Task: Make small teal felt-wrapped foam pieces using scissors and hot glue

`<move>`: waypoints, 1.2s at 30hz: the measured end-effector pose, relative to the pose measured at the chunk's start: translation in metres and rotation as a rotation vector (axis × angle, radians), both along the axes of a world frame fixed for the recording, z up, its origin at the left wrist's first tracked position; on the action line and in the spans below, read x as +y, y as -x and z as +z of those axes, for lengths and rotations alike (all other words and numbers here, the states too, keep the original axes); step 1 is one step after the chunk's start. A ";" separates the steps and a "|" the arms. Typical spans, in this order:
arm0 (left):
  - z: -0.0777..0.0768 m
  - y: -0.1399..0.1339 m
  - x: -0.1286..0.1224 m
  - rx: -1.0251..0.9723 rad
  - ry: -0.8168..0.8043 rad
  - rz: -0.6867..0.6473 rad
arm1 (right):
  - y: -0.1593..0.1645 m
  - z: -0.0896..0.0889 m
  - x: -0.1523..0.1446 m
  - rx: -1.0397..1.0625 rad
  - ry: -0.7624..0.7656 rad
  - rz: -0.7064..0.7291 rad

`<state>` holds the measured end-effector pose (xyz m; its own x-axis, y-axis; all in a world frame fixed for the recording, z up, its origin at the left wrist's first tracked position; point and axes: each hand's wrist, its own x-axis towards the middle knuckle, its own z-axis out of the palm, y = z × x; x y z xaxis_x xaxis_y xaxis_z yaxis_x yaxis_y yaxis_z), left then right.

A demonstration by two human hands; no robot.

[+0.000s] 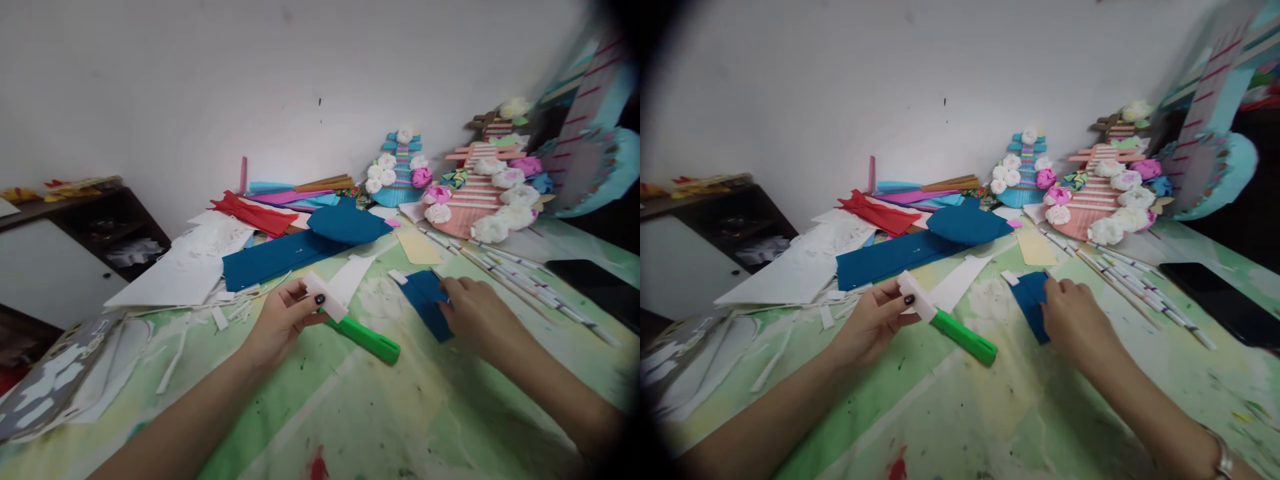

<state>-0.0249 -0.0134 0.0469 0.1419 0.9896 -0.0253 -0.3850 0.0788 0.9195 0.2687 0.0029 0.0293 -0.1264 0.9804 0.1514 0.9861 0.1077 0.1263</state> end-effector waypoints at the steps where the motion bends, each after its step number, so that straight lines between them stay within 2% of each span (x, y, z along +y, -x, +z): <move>1: -0.001 -0.001 -0.001 0.007 0.000 -0.012 | -0.012 -0.004 0.002 -0.035 0.016 -0.053; 4: -0.004 -0.004 -0.002 0.029 0.011 -0.028 | -0.035 -0.011 0.007 -0.011 0.050 -0.142; 7: -0.009 -0.007 -0.003 0.041 0.029 -0.033 | -0.041 -0.011 0.009 0.050 0.073 -0.211; 16: -0.014 -0.015 -0.011 0.059 0.054 -0.047 | -0.034 -0.001 0.004 0.138 0.102 -0.285; 19: -0.014 -0.017 -0.012 0.042 0.046 -0.041 | -0.028 0.007 -0.001 0.350 0.059 -0.290; 21: -0.015 -0.018 -0.013 0.042 0.044 -0.028 | -0.018 0.011 -0.009 0.690 0.046 -0.204; 23: -0.015 -0.018 -0.012 0.037 0.050 -0.015 | -0.003 0.013 -0.020 1.017 0.118 -0.020; 25: -0.015 -0.017 -0.011 0.022 0.055 -0.014 | 0.015 0.014 -0.034 1.123 0.183 0.155; 26: -0.015 -0.017 -0.010 0.015 0.057 -0.016 | 0.023 0.015 -0.040 1.111 0.168 0.211; 29: -0.016 -0.016 -0.010 -0.005 0.063 -0.023 | 0.040 0.016 -0.056 0.894 0.054 0.309; 31: -0.015 -0.016 -0.010 -0.010 0.068 -0.032 | 0.045 0.016 -0.061 0.770 0.032 0.369; 36: -0.014 -0.017 -0.013 -0.017 0.073 -0.075 | 0.045 0.009 -0.062 0.659 -0.011 0.413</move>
